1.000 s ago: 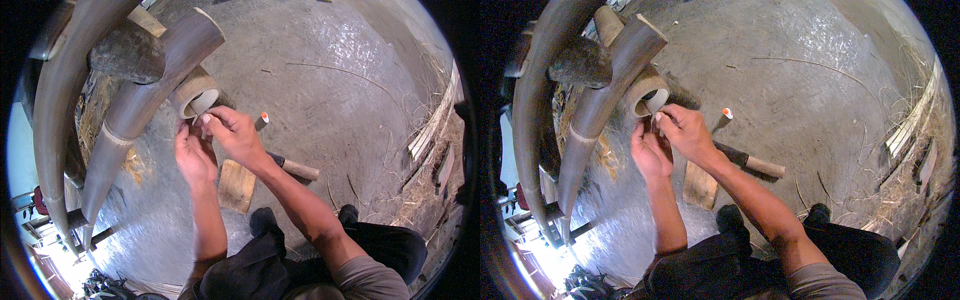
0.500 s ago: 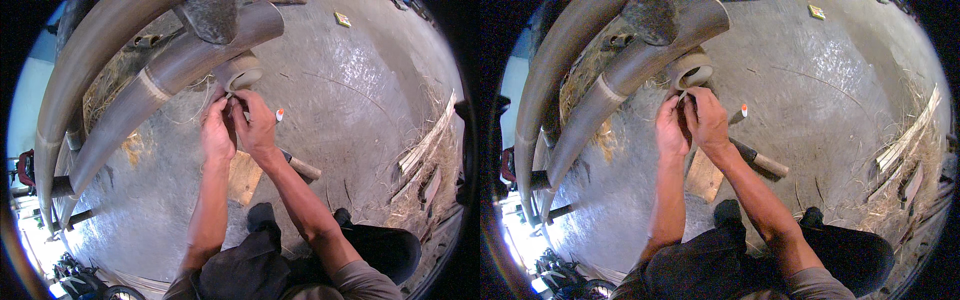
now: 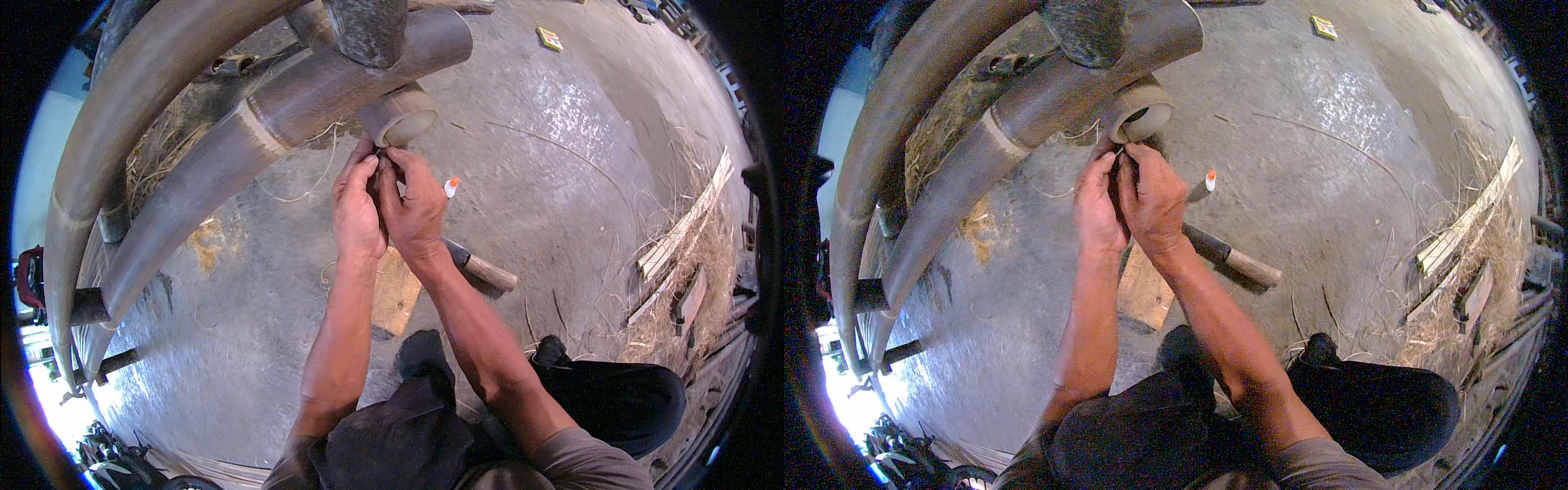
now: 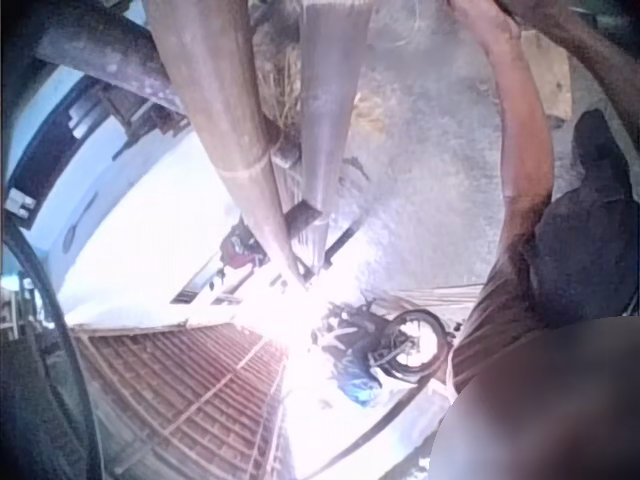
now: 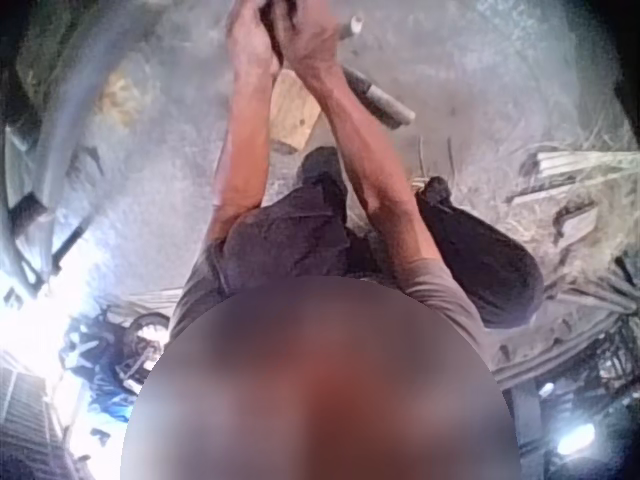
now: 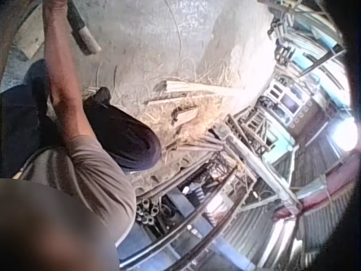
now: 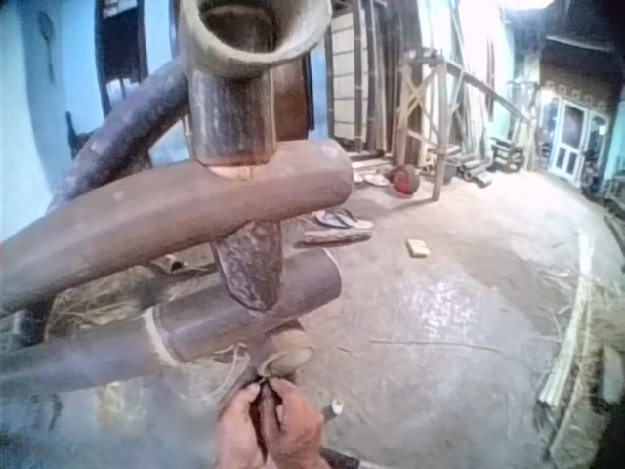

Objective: The person inserts small wooden pegs into holes in a bamboo structure, then applies glue from a bottle into the same holes. The person uses a knife to cut the pegs on a small wooden block and repeatedly inserts and adjusts them.

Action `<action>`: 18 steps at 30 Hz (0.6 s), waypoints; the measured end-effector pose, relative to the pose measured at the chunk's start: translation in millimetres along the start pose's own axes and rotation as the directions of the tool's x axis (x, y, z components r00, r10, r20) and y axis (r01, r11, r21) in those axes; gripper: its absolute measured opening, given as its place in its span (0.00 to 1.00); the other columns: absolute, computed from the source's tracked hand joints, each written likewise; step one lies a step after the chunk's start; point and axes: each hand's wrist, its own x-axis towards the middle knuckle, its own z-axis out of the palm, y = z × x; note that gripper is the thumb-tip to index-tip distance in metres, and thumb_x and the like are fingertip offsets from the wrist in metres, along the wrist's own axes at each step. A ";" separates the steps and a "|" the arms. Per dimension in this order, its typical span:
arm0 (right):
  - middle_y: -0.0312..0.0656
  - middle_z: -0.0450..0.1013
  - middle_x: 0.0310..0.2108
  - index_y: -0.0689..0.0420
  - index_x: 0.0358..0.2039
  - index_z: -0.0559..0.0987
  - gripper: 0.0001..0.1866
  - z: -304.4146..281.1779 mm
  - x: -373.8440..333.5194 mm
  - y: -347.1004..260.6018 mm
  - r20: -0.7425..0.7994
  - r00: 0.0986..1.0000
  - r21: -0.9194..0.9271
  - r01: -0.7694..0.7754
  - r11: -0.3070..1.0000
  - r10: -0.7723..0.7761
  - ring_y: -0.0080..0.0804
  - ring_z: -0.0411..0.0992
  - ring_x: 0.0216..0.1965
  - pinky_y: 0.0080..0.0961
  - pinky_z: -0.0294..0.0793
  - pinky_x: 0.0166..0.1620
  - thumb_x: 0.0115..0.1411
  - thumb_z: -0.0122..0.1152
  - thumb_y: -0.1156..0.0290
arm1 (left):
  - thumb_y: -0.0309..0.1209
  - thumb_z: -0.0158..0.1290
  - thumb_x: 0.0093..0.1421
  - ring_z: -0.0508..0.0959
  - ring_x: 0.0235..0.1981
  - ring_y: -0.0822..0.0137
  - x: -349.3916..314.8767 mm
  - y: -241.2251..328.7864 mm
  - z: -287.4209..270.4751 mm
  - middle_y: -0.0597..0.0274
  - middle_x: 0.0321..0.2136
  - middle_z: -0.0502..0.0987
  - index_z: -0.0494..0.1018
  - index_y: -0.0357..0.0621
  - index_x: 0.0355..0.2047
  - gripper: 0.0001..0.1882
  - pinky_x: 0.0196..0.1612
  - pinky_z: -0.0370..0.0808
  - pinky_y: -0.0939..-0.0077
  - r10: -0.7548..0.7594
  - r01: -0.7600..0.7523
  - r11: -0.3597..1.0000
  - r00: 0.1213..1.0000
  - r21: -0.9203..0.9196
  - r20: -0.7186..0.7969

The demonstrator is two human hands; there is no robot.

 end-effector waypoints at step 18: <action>0.47 0.78 0.29 0.64 0.40 0.75 0.09 9.6 0.1 -4.1 0.007 0.965 0.123 -0.261 0.958 0.262 0.32 0.78 0.30 0.29 0.77 0.34 0.62 0.63 0.75 | 0.27 0.46 0.67 0.77 0.50 0.66 3.5 1.3 2.0 0.57 0.50 0.77 0.74 0.34 0.53 0.17 0.55 0.73 0.72 0.098 -0.080 0.984 0.989 0.156 -0.114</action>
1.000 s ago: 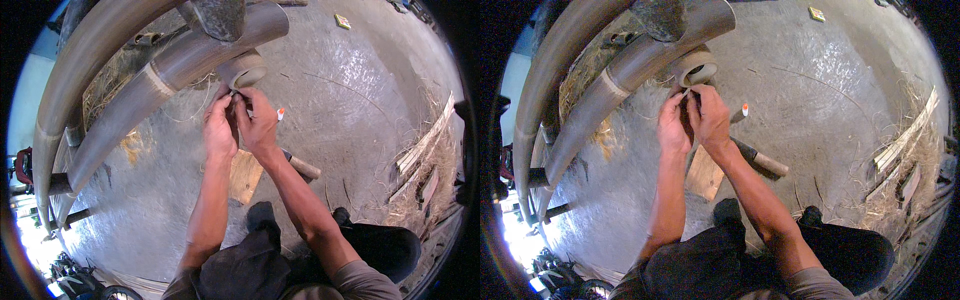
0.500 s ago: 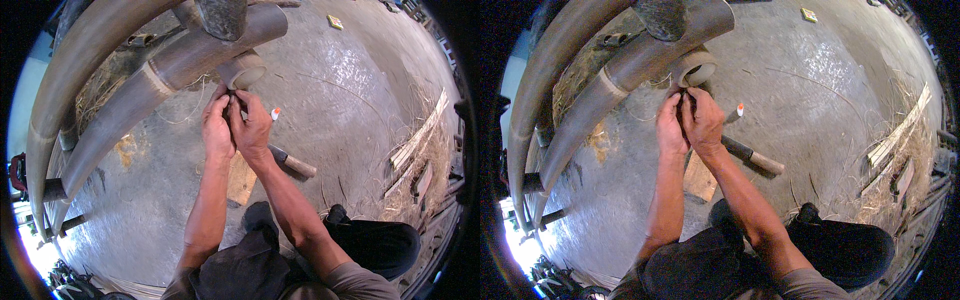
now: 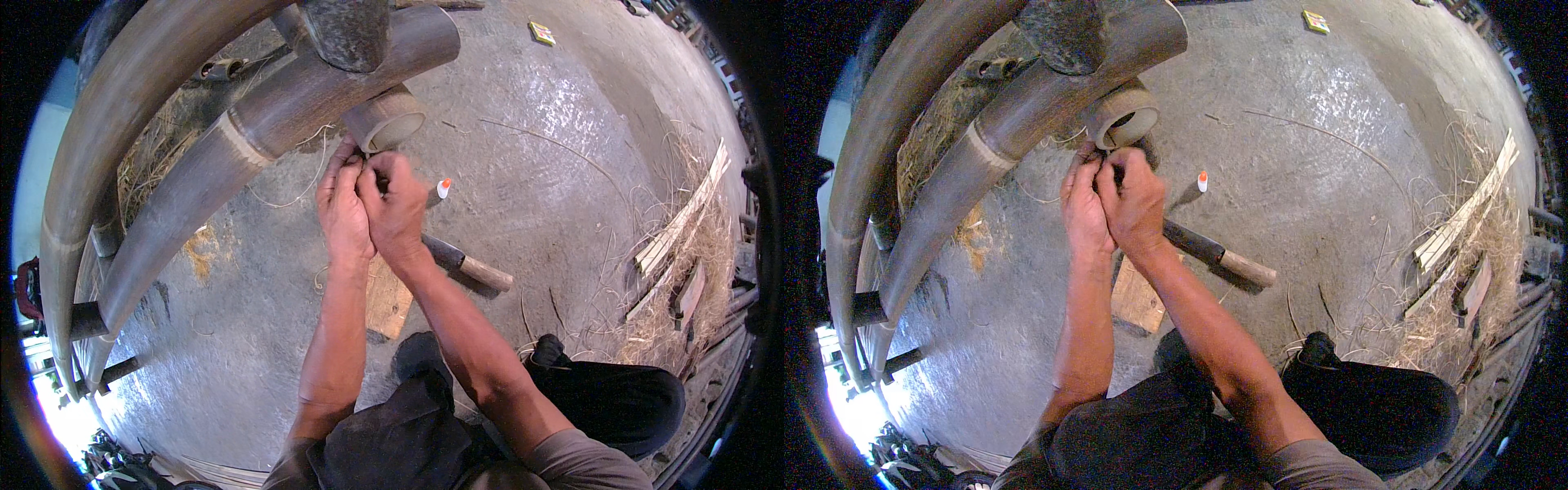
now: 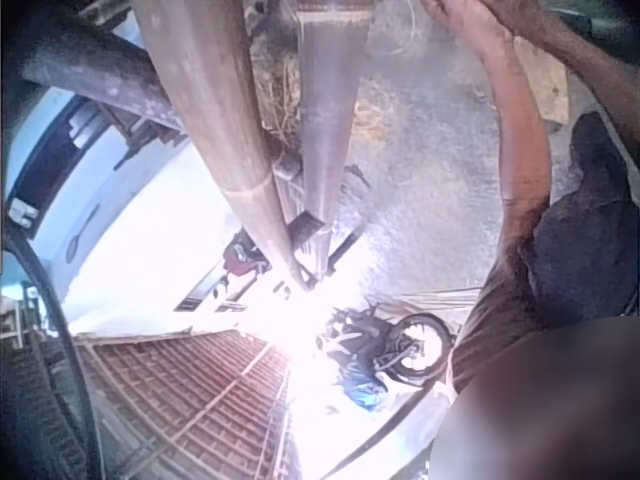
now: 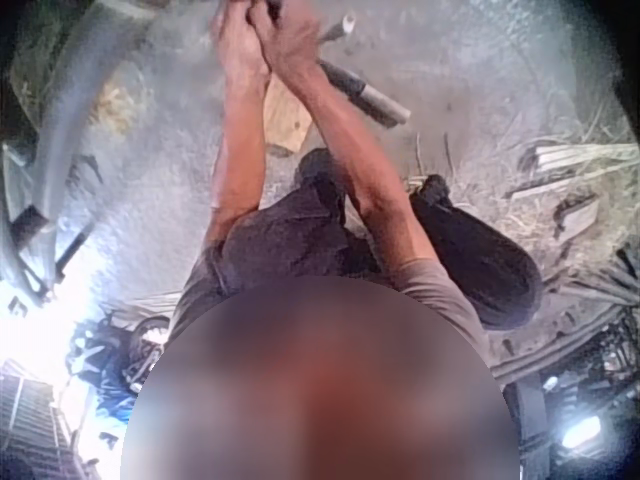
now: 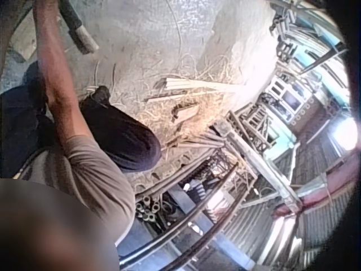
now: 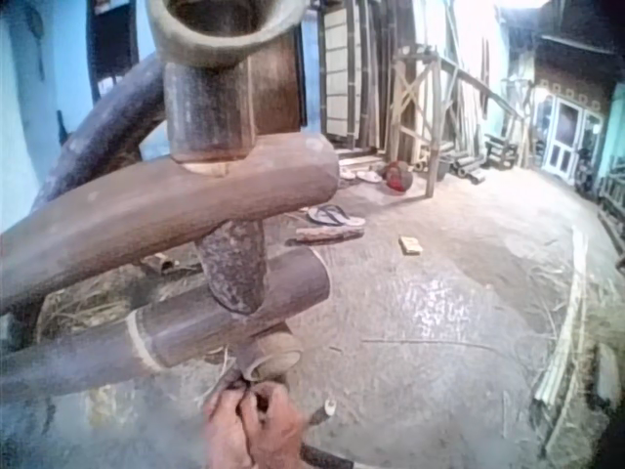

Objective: The person inserts small wooden pegs into holes in a bamboo structure, then applies glue from a bottle into the same holes. The person uses a knife to cut the pegs on a small wooden block and repeatedly inserts and adjusts them.

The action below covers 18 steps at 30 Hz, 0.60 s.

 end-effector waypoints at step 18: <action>0.42 0.77 0.24 0.65 0.35 0.79 0.11 9.6 3.3 2.2 0.154 0.949 0.304 -0.310 0.901 0.274 0.21 0.70 0.26 0.27 0.72 0.30 0.66 0.58 0.68 | 0.31 0.54 0.67 0.77 0.39 0.73 6.8 3.4 -22.3 0.64 0.38 0.79 0.78 0.35 0.49 0.15 0.43 0.73 0.77 0.060 -0.046 0.955 0.997 0.293 -0.040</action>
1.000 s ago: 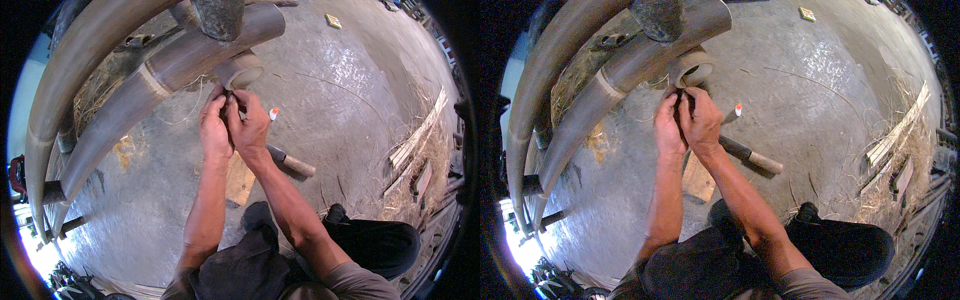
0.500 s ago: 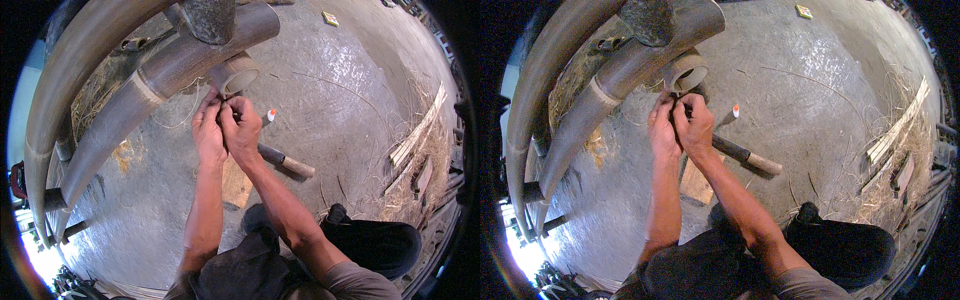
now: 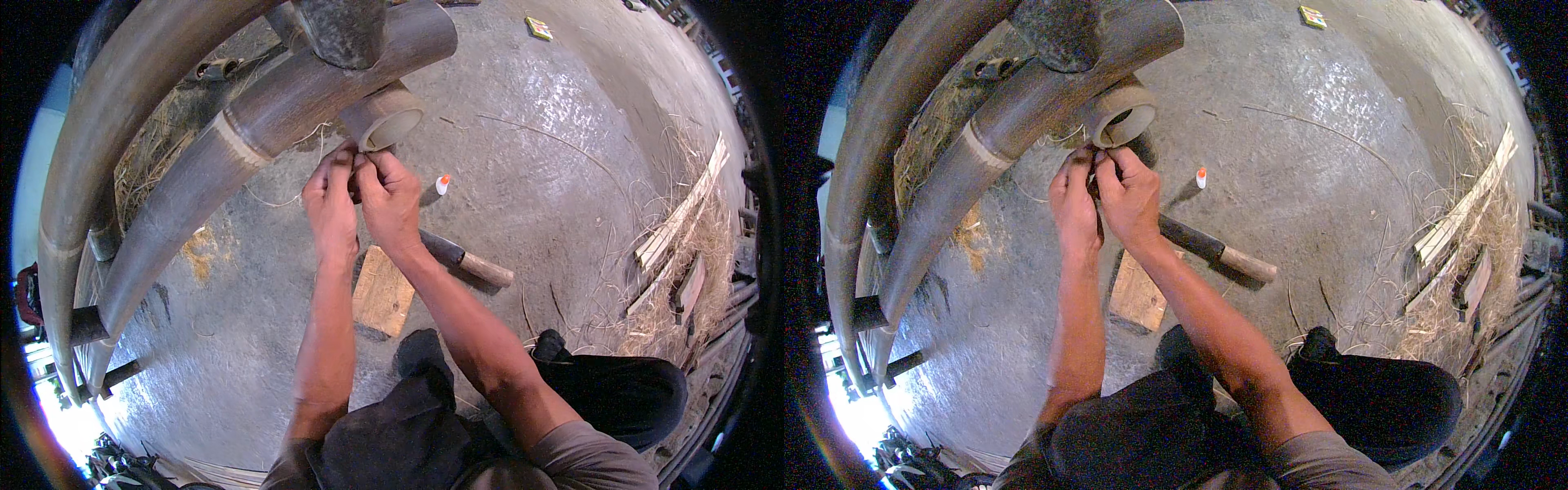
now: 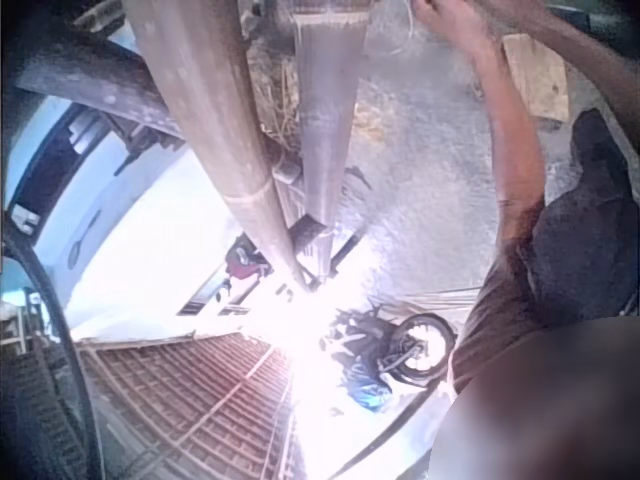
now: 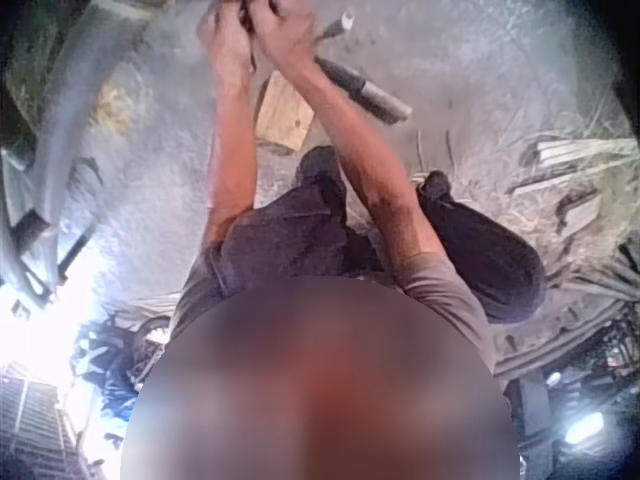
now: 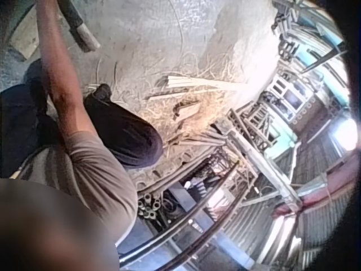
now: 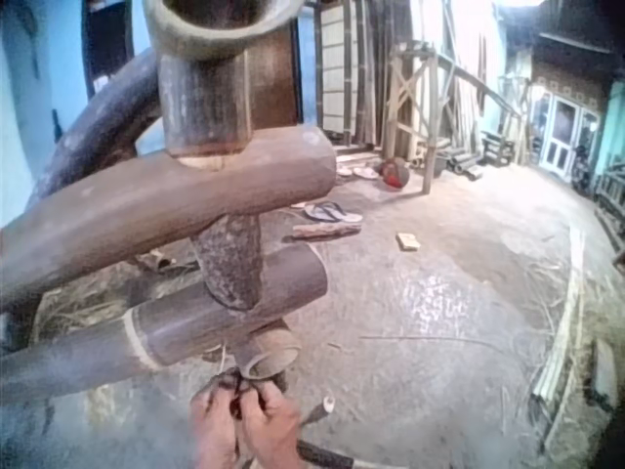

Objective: The person inserts small wooden pegs into holes in a bamboo structure, then applies glue from a bottle into the same holes. The person uses a knife to cut the pegs on a small wooden block and repeatedly inserts and adjusts them.

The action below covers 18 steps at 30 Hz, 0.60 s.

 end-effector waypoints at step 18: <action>0.39 0.74 0.22 0.62 0.32 0.79 0.12 -113.4 -78.4 39.3 0.503 0.800 -0.613 0.063 0.787 0.328 0.32 0.71 0.24 0.31 0.70 0.29 0.62 0.59 0.64 | 0.27 0.59 0.58 0.78 0.41 0.54 -92.5 -50.1 -91.3 0.57 0.38 0.78 0.78 0.44 0.40 0.09 0.45 0.77 0.60 0.181 -0.624 0.417 0.770 0.661 0.612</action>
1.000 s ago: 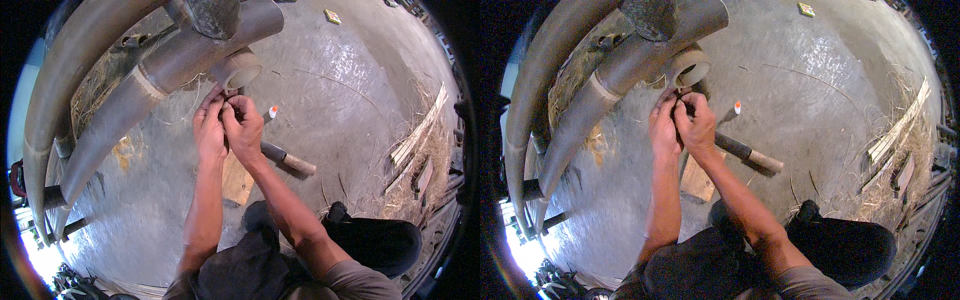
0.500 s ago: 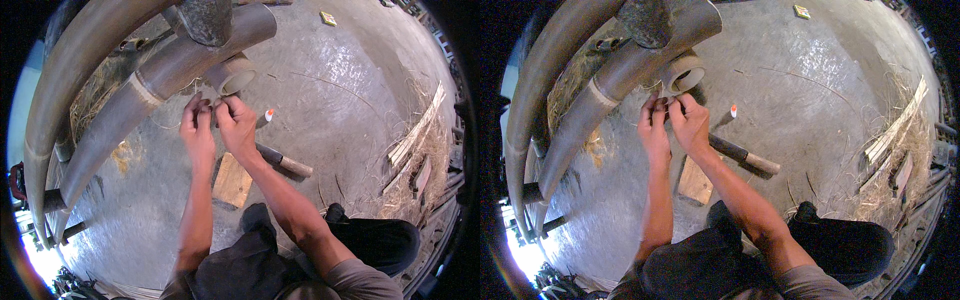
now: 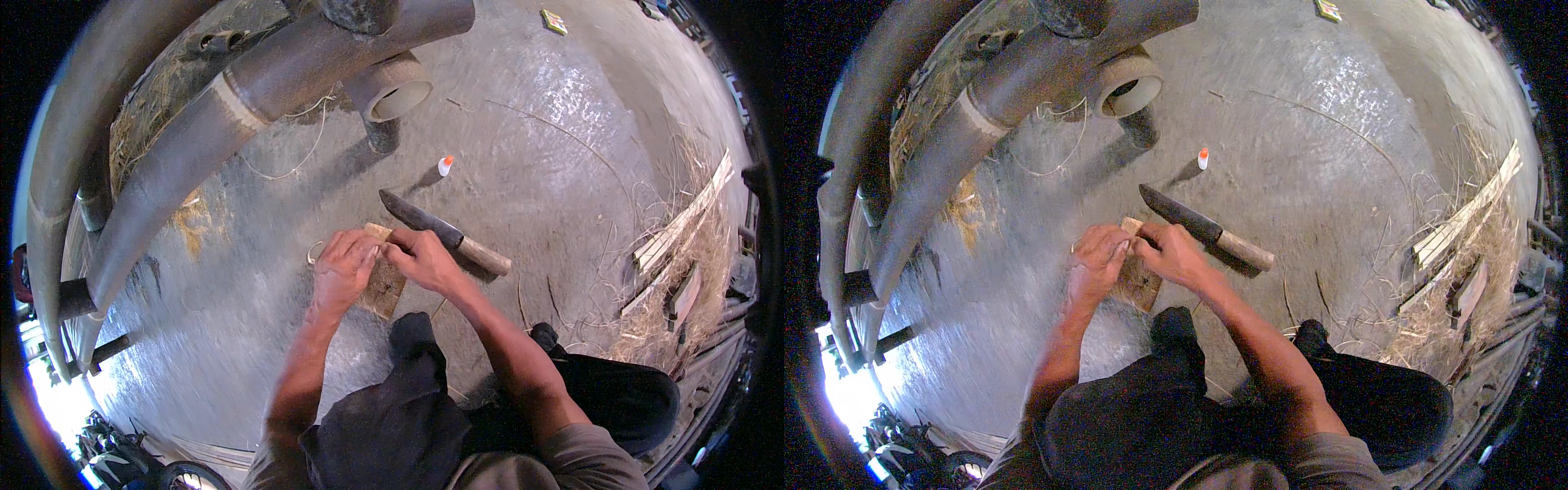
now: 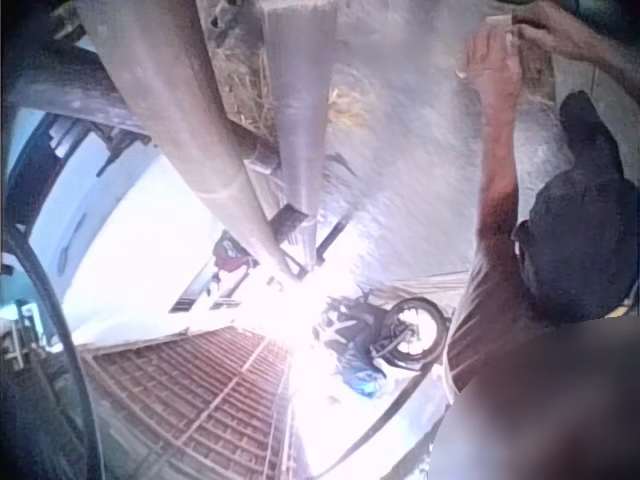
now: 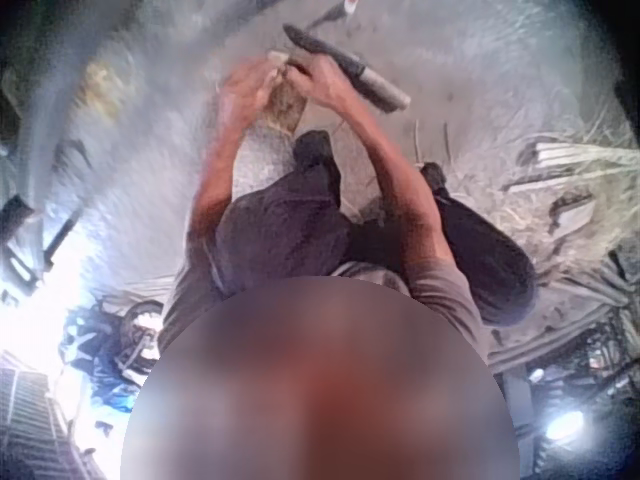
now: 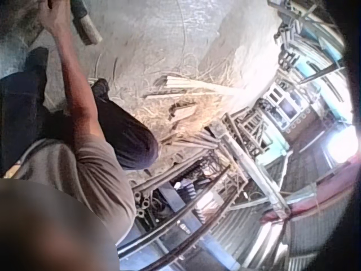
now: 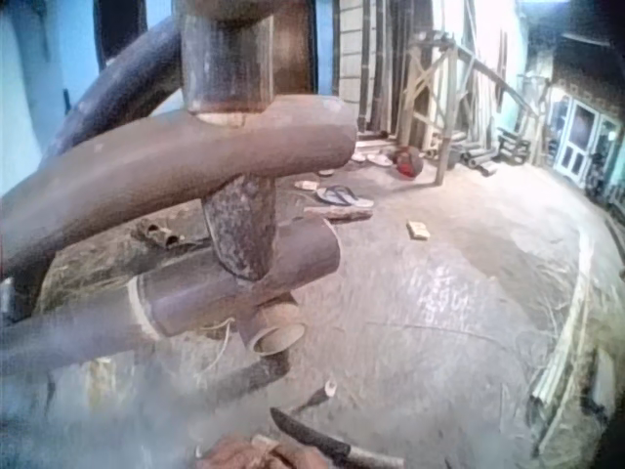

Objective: The person inserts small wooden pegs into holes in a bamboo structure, then applies glue from a bottle into the same holes. The person uses a knife to cut the pegs on a small wooden block and repeatedly inserts and adjusts them.

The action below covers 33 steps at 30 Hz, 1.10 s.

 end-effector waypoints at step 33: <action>0.62 0.76 0.31 0.64 0.37 0.69 0.17 7.8 -70.7 -12.0 0.077 0.980 -0.427 -0.134 0.894 0.184 0.61 0.77 0.29 0.53 0.77 0.30 0.63 0.59 0.63 | 0.18 0.51 0.52 0.77 0.35 0.36 -28.3 -30.4 51.0 0.40 0.31 0.75 0.71 0.36 0.39 0.12 0.37 0.74 0.47 -0.301 0.315 0.941 0.946 0.127 -0.119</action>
